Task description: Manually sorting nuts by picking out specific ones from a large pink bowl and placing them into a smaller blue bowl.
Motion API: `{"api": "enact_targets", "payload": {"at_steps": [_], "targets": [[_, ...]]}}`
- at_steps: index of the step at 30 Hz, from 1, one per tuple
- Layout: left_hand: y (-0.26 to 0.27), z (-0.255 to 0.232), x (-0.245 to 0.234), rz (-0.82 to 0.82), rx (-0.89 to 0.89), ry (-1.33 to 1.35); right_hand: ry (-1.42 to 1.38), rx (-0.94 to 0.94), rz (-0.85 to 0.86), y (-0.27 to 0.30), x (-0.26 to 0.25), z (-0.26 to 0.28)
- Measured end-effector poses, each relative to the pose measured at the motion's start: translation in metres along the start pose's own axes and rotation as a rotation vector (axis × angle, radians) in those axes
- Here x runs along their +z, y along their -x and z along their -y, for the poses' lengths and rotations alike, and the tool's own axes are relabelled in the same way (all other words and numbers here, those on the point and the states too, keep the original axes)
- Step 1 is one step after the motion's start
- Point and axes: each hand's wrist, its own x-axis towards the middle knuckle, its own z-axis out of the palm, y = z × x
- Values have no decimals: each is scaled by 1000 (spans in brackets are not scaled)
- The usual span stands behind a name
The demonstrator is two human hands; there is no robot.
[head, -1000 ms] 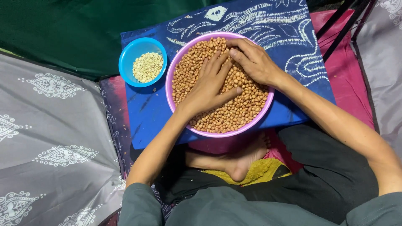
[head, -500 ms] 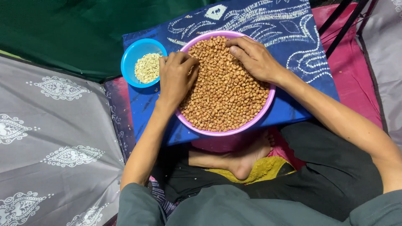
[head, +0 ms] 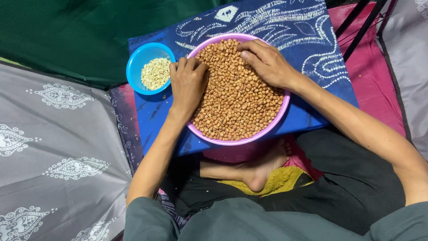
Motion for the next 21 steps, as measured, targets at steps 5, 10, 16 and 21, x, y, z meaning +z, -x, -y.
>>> {"api": "enact_targets", "payload": {"at_steps": [5, 10, 16, 21], "targets": [[-1, 4, 6, 20, 43, 38, 8, 23, 16, -1, 2, -2], [-1, 3, 8, 20, 20, 98, 5, 43, 18, 2, 2, -2], [-5, 0, -5, 61, -116, 436, -84, -23, -32, 5, 1, -4], [-9, 1, -19, -33, -361, 840, 11, 20, 42, 2, 1, 0]]}}
